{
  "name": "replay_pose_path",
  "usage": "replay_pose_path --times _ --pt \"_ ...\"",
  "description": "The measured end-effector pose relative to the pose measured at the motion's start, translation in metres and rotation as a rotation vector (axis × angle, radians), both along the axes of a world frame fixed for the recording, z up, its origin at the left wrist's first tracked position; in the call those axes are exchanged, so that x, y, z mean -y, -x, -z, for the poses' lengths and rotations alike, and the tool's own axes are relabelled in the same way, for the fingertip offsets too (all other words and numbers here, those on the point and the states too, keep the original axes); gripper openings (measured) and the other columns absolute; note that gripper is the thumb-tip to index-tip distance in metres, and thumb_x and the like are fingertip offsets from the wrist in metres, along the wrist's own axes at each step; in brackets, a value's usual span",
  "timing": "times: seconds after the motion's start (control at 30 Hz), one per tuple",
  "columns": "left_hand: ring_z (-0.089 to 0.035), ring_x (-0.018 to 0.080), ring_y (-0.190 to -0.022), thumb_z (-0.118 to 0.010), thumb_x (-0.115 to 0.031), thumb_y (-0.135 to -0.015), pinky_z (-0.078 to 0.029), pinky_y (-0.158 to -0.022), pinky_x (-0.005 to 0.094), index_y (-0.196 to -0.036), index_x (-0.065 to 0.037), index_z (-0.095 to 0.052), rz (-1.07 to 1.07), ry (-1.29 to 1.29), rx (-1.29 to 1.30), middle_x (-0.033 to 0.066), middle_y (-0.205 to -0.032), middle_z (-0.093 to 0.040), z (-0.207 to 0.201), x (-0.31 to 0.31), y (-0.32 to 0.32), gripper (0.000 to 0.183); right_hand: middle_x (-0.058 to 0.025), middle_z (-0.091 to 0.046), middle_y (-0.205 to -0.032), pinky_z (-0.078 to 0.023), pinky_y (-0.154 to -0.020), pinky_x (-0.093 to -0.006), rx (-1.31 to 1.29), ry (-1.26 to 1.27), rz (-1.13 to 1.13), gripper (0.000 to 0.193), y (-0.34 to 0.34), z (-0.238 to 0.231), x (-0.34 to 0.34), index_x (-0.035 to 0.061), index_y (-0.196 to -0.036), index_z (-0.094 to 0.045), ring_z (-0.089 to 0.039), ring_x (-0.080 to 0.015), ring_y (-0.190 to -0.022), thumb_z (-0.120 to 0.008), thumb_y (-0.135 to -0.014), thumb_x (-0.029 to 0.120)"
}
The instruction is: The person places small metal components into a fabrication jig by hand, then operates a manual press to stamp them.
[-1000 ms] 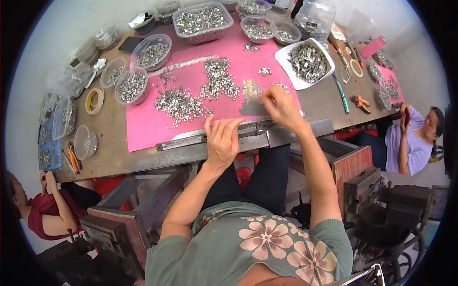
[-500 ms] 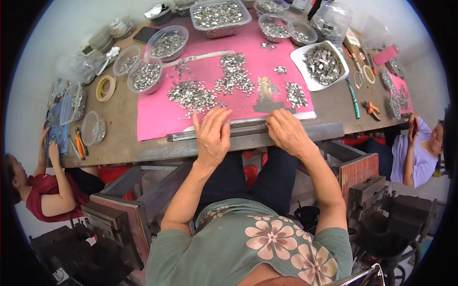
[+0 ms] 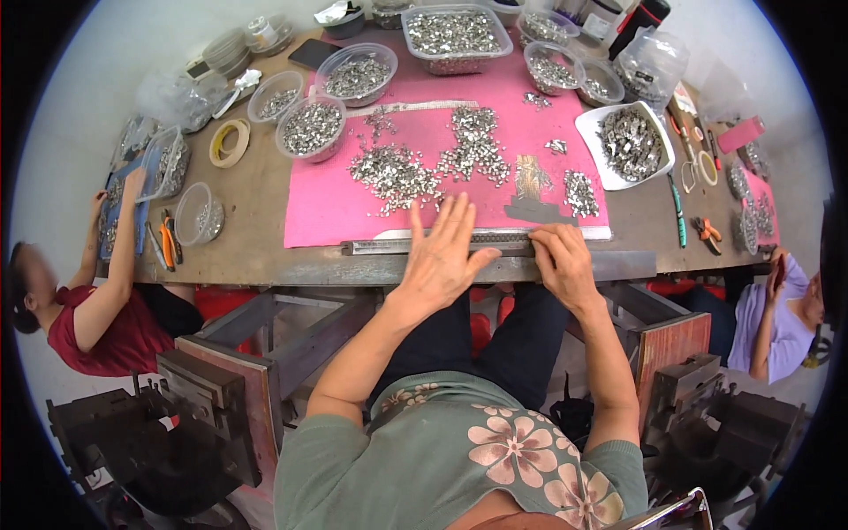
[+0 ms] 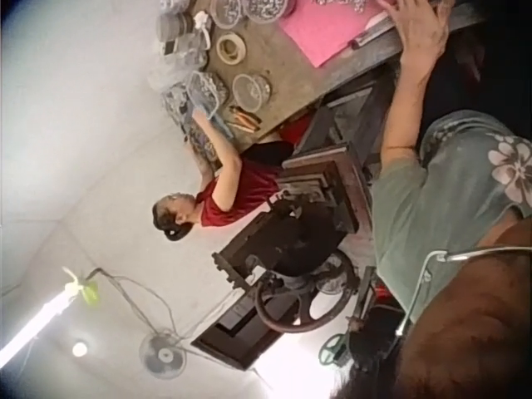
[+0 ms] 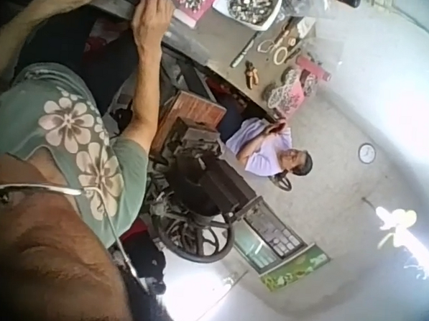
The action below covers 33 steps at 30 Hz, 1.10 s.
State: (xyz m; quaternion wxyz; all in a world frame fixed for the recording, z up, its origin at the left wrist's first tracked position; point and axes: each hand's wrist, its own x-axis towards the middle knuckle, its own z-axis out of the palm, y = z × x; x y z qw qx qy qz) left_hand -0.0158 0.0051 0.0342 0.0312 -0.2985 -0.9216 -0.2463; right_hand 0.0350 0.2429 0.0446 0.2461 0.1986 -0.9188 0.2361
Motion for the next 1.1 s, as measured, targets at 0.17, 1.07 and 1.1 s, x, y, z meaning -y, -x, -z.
replay_pose_path --times 0.17,1.07,1.1 --pt "-0.049 0.0337 -0.139 -0.060 -0.038 -0.101 -0.013 -0.122 0.0621 -0.136 -0.002 -0.060 0.058 -0.225 -0.052 0.0195 -0.146 -0.055 -0.003 0.007 0.007 0.051 -0.0104 -0.065 -0.097 -0.047 -0.080 -0.0401 -0.014 0.082 0.013 0.017 0.023 -0.013 0.013 0.0026 -0.100 -0.069 -0.063 -0.0292 -0.090 -0.070 -0.084 -0.002" --pt "-0.058 0.0219 -0.087 -0.076 -0.013 -0.084 -0.032 -0.094 0.0459 -0.092 -0.011 -0.070 -0.124 -0.170 -0.308 0.0007 -0.085 -0.062 0.005 0.032 0.048 0.010 -0.0096 -0.058 -0.086 -0.042 -0.080 -0.0404 0.121 -0.012 -0.117 0.006 0.088 0.016 0.084 0.0040 -0.092 -0.067 -0.059 -0.0288 -0.083 -0.070 -0.088 0.007" --pt "-0.057 0.0226 -0.089 -0.074 -0.013 -0.085 -0.032 -0.094 0.0469 -0.092 -0.011 -0.069 -0.097 -0.164 -0.287 0.0021 -0.087 -0.061 0.007 0.033 0.050 0.009 -0.0097 -0.058 -0.085 -0.042 -0.079 -0.0400 0.099 -0.015 -0.127 0.006 0.088 0.014 0.082 0.0036 -0.092 -0.067 -0.059 -0.0287 -0.083 -0.069 -0.088 0.007"
